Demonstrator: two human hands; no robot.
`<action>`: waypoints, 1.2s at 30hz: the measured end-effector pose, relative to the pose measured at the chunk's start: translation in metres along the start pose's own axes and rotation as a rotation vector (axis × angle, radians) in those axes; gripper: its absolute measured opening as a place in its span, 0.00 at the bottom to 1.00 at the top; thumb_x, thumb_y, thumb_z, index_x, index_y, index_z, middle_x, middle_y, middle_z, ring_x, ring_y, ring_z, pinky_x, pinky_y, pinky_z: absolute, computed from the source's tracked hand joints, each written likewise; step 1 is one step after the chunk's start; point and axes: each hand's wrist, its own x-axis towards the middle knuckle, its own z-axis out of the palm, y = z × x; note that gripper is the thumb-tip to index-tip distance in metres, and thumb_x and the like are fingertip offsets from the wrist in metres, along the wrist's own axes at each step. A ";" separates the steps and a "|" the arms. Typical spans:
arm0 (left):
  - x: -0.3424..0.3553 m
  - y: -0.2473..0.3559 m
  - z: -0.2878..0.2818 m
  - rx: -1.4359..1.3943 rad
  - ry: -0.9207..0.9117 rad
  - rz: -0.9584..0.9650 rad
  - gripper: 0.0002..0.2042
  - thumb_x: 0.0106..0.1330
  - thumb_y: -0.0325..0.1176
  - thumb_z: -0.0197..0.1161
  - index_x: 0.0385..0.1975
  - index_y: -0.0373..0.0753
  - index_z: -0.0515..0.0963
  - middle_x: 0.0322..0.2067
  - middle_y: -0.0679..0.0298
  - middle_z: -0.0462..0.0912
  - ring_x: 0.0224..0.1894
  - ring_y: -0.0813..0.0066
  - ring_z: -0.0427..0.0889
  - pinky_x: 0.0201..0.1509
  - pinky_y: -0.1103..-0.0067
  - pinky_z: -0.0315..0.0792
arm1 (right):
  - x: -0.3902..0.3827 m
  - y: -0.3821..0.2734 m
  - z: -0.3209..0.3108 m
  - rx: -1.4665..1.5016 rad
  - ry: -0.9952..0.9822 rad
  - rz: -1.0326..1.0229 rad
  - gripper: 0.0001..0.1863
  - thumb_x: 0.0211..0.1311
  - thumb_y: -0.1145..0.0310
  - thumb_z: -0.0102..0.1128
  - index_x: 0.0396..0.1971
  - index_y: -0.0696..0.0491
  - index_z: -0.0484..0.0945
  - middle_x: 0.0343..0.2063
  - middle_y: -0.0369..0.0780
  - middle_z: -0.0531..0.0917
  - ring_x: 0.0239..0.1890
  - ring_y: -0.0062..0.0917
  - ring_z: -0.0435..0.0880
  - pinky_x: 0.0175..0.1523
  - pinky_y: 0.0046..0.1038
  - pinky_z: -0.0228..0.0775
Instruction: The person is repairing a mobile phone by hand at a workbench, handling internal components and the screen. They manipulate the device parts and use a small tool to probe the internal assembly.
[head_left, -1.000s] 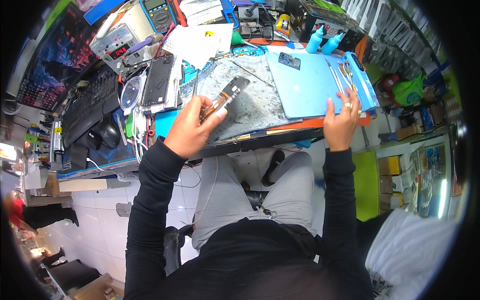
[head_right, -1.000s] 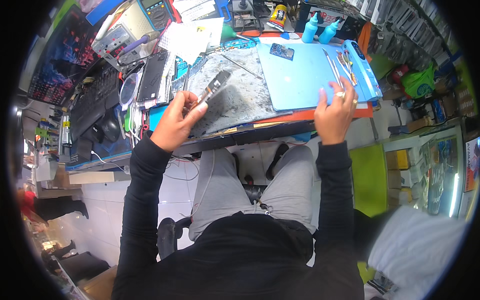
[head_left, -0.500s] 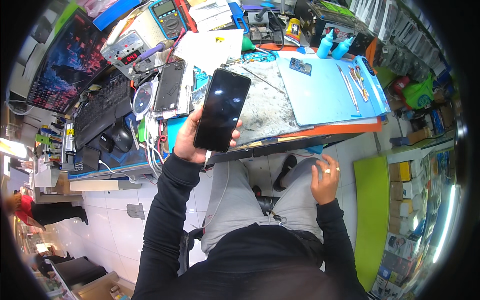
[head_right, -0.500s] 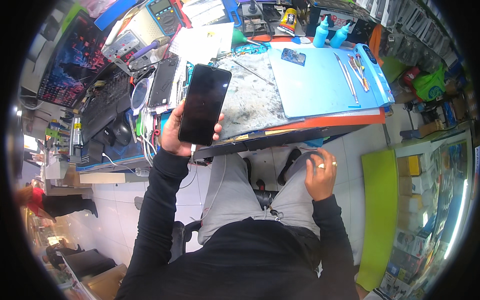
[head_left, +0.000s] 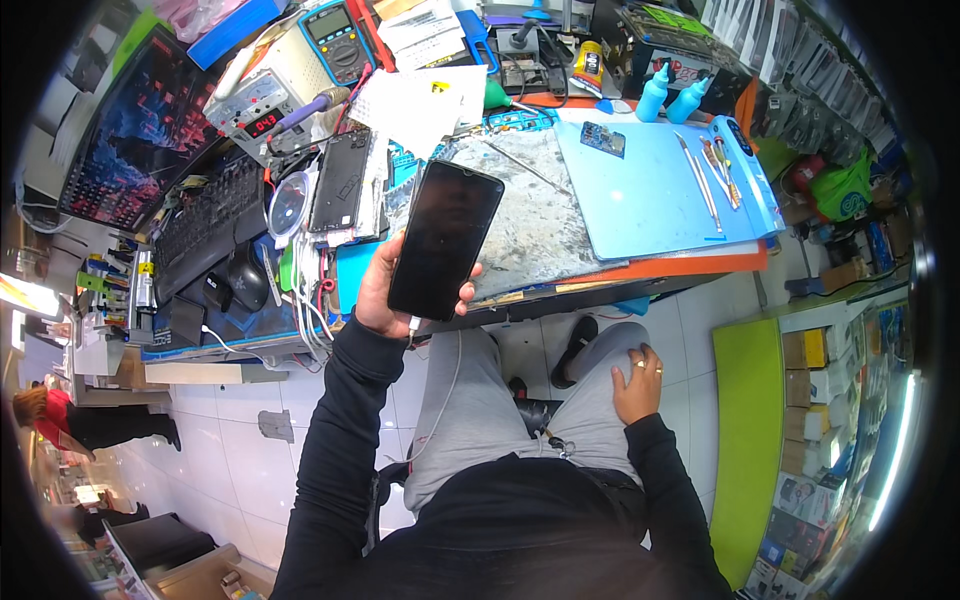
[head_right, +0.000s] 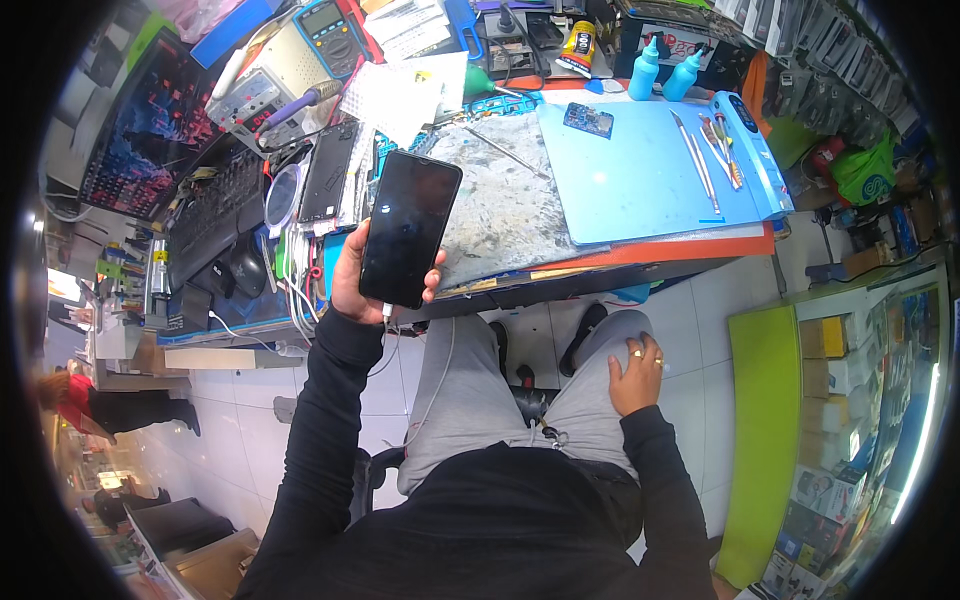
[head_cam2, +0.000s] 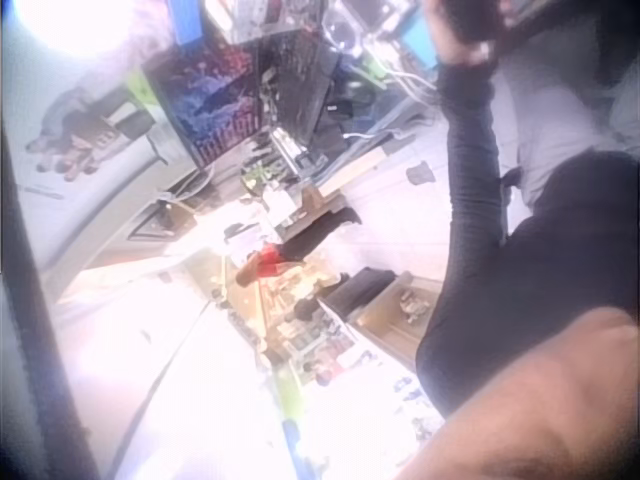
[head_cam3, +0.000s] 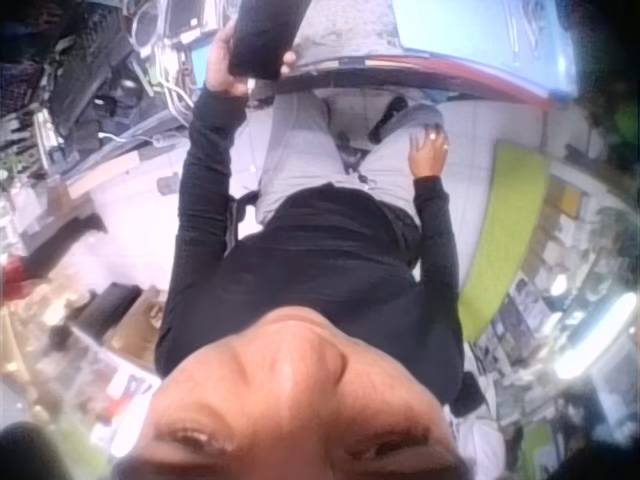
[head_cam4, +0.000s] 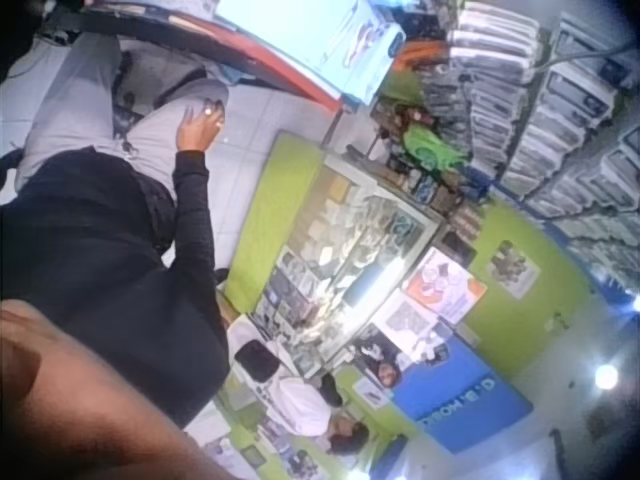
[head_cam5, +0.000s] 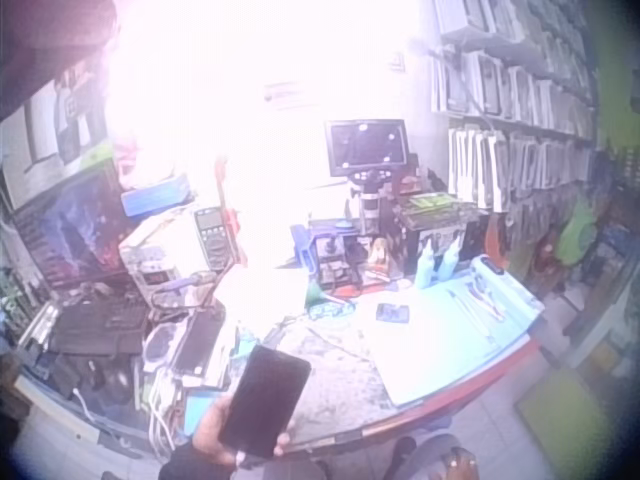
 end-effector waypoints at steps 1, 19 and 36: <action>0.000 0.000 0.002 0.014 -0.006 -0.003 0.39 0.74 0.64 0.47 0.69 0.33 0.67 0.54 0.39 0.78 0.45 0.50 0.83 0.46 0.59 0.80 | 0.002 -0.001 -0.003 -0.001 0.001 0.000 0.26 0.60 0.63 0.70 0.54 0.60 0.76 0.62 0.55 0.70 0.64 0.54 0.69 0.68 0.49 0.62; -0.002 0.000 0.006 -0.024 0.056 -0.027 0.38 0.75 0.63 0.45 0.69 0.33 0.67 0.53 0.39 0.79 0.43 0.50 0.83 0.44 0.59 0.82 | 0.207 -0.265 -0.141 0.638 0.353 -0.629 0.04 0.60 0.75 0.68 0.34 0.59 0.85 0.31 0.46 0.85 0.38 0.41 0.82 0.46 0.37 0.73; -0.003 0.002 0.010 0.104 0.066 -0.029 0.32 0.78 0.58 0.44 0.67 0.35 0.67 0.50 0.41 0.81 0.40 0.55 0.87 0.42 0.62 0.84 | 0.233 -0.280 -0.131 0.643 0.098 -0.537 0.12 0.70 0.68 0.58 0.34 0.62 0.82 0.34 0.51 0.84 0.42 0.46 0.83 0.50 0.42 0.73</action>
